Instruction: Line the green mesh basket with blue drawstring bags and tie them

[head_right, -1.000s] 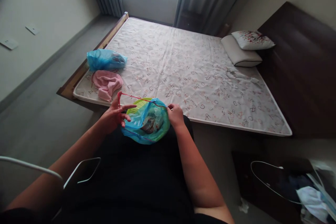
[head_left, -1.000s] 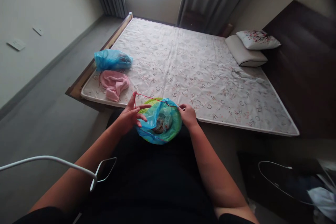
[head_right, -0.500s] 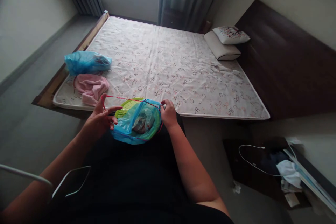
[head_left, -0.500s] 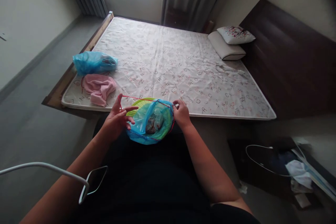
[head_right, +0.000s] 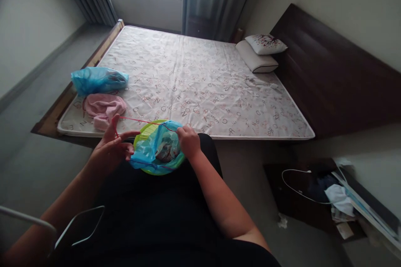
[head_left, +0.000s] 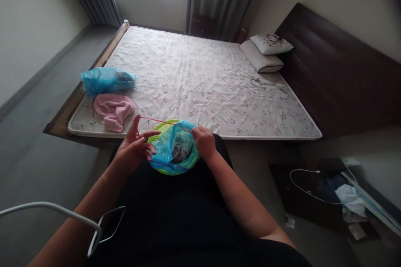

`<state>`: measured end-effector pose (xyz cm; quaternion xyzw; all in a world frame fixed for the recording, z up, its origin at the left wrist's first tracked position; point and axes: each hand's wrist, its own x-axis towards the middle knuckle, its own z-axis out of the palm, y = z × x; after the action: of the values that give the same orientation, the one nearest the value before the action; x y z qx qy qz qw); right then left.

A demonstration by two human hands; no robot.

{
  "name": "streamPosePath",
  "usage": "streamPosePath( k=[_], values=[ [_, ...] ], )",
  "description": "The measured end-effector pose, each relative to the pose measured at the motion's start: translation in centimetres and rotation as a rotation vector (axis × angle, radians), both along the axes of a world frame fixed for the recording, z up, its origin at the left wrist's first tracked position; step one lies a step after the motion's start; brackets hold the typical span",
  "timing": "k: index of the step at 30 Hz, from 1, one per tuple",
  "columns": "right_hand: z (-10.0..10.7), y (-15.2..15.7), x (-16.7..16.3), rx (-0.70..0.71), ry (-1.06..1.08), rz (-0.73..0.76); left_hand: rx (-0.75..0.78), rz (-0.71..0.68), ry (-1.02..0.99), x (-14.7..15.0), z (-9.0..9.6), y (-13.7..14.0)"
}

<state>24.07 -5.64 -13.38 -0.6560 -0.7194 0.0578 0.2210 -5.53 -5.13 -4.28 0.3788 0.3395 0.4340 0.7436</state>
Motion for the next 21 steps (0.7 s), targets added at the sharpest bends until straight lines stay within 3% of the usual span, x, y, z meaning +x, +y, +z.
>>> streamPosePath(
  k=[7,11,15,18,21],
  values=[
    [0.2,0.2,-0.1,-0.114,-0.069,0.084,-0.001,-0.021,-0.015,-0.1,-0.1,0.0],
    [1.7,0.1,-0.4,-0.08,0.069,0.058,-0.006,-0.027,-0.015,-0.3,-0.2,-0.1],
    [4.8,-0.3,-0.8,0.008,0.463,0.009,0.003,-0.001,-0.013,0.0,0.1,-0.2],
    [7.8,-0.5,-1.0,-0.113,0.908,-0.049,0.029,0.063,0.029,0.4,0.4,0.0],
    [10.6,-0.5,-0.3,-0.216,1.354,-0.005,0.031,0.195,0.094,0.4,0.8,0.6]
  ],
)
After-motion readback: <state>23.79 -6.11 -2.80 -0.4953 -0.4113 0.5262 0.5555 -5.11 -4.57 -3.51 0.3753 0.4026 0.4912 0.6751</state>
